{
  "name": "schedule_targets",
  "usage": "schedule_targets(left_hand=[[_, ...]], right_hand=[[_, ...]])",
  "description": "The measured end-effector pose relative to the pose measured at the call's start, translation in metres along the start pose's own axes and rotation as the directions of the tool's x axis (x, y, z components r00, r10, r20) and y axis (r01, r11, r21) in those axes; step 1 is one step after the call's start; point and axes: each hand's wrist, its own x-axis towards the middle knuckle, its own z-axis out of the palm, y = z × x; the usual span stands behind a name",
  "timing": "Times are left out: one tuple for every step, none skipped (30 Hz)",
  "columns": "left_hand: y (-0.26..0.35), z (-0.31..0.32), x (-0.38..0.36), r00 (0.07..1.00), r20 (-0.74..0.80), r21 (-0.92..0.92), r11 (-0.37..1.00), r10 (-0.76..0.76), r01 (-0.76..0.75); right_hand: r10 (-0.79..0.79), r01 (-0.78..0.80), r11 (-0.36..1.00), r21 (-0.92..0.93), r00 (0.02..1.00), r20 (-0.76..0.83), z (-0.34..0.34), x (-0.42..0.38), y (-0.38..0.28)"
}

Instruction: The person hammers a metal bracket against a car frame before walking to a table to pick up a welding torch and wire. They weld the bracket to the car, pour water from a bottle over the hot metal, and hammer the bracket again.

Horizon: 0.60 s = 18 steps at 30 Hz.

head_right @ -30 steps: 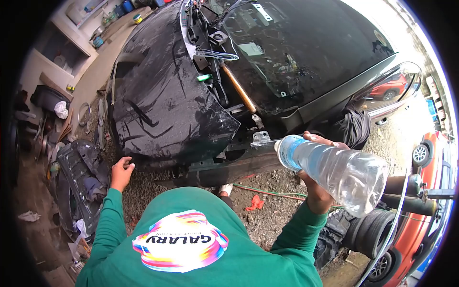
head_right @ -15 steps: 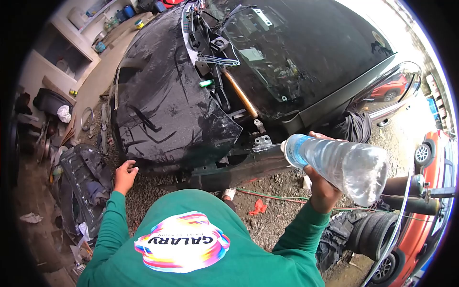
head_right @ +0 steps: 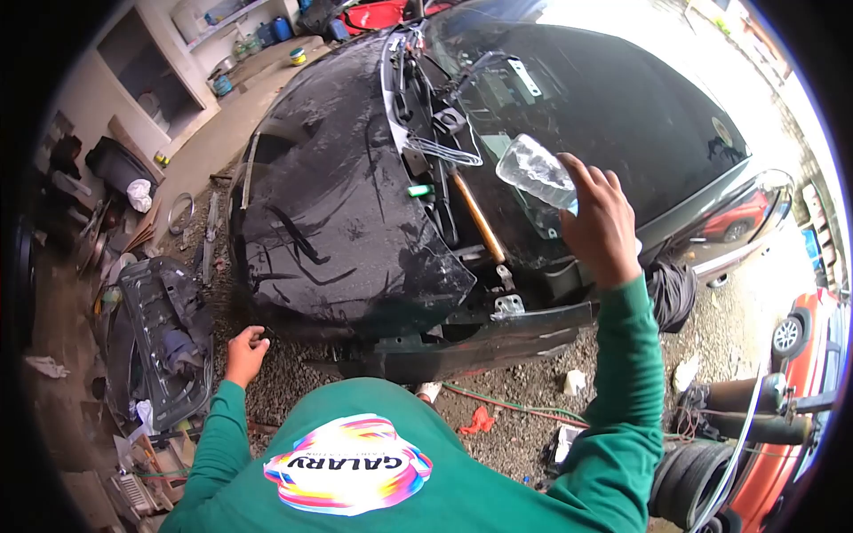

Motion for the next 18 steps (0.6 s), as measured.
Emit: schedule_targets(left_hand=[[-0.006,-0.002,-0.007,1.0,-0.006,-0.008,1.0,-0.011,0.011],[-0.012,-0.003,-0.016,0.999,-0.021,-0.022,0.999,-0.027,0.026],[-0.018,-0.006,-0.026,0.998,-0.039,-0.007,0.999,-0.044,0.043],[-0.028,-0.006,-0.035,0.996,-0.051,-0.003,0.998,-0.066,0.066],[-0.042,-0.005,-0.045,0.994,-0.063,0.001,0.996,-0.089,0.089],[-0.062,-0.002,-0.055,0.992,-0.073,-0.018,0.994,-0.108,0.107],[-0.079,0.0,-0.066,0.988,-0.083,-0.037,0.991,-0.128,0.125],[-0.081,-0.003,-0.079,0.983,-0.085,-0.012,0.986,-0.165,0.164],[-0.082,-0.008,-0.093,0.975,-0.09,0.013,0.979,-0.203,0.205],[-0.089,-0.01,-0.107,0.968,-0.101,0.013,0.972,-0.23,0.233],[-0.095,-0.011,-0.121,0.96,-0.112,0.012,0.965,-0.258,0.261],[-0.106,-0.011,-0.135,0.954,-0.124,0.002,0.961,-0.274,0.276],[-0.115,-0.011,-0.148,0.948,-0.131,-0.008,0.956,-0.291,0.292],[-0.12,-0.012,-0.162,0.946,-0.136,-0.013,0.955,-0.295,0.296],[-0.124,-0.014,-0.175,0.929,-0.139,-0.022,0.939,-0.343,0.344],[-0.127,-0.014,-0.184,0.91,-0.143,-0.03,0.921,-0.389,0.389],[-0.131,-0.012,-0.19,0.908,-0.145,-0.03,0.919,-0.393,0.393],[-0.135,-0.011,-0.197,0.886,-0.15,-0.056,0.899,-0.438,0.435]], right_hand=[[-0.086,0.087,0.988,-0.129,0.996,0.011,0.017,0.02,0.014],[-0.11,0.124,0.97,-0.211,0.991,0.077,0.027,0.042,0.018],[-0.125,0.162,0.943,-0.291,0.982,0.143,0.037,0.064,0.022],[-0.133,0.166,0.943,-0.289,0.983,0.129,0.051,0.086,0.028],[-0.16,0.218,0.897,-0.385,0.971,0.177,0.066,0.107,0.035],[-0.181,0.269,0.838,-0.475,0.958,0.224,0.08,0.128,0.04],[-0.191,0.27,0.839,-0.473,0.959,0.208,0.092,0.147,0.045],[-0.183,0.284,0.825,-0.489,0.952,0.245,0.105,0.168,0.049],[-0.175,0.299,0.81,-0.504,0.944,0.28,0.117,0.188,0.051],[-0.117,0.285,0.787,-0.546,0.939,0.323,0.13,0.205,0.05],[-0.132,0.287,0.789,-0.544,0.943,0.307,0.145,0.22,0.052],[-0.138,0.269,0.792,-0.548,0.953,0.268,0.161,0.232,0.057],[-0.142,0.251,0.795,-0.553,0.962,0.234,0.175,0.244,0.06],[-0.114,0.235,0.784,-0.575,0.964,0.239,0.185,0.253,0.06],[-0.118,0.239,0.783,-0.575,0.963,0.241,0.2,0.258,0.064],[-0.088,0.153,0.756,-0.637,0.987,0.132,0.216,0.263,0.066],[-0.064,0.061,0.726,-0.685,0.998,0.02,0.232,0.267,0.068],[-0.04,0.052,0.751,-0.658,0.999,0.033,0.244,0.27,0.069]])
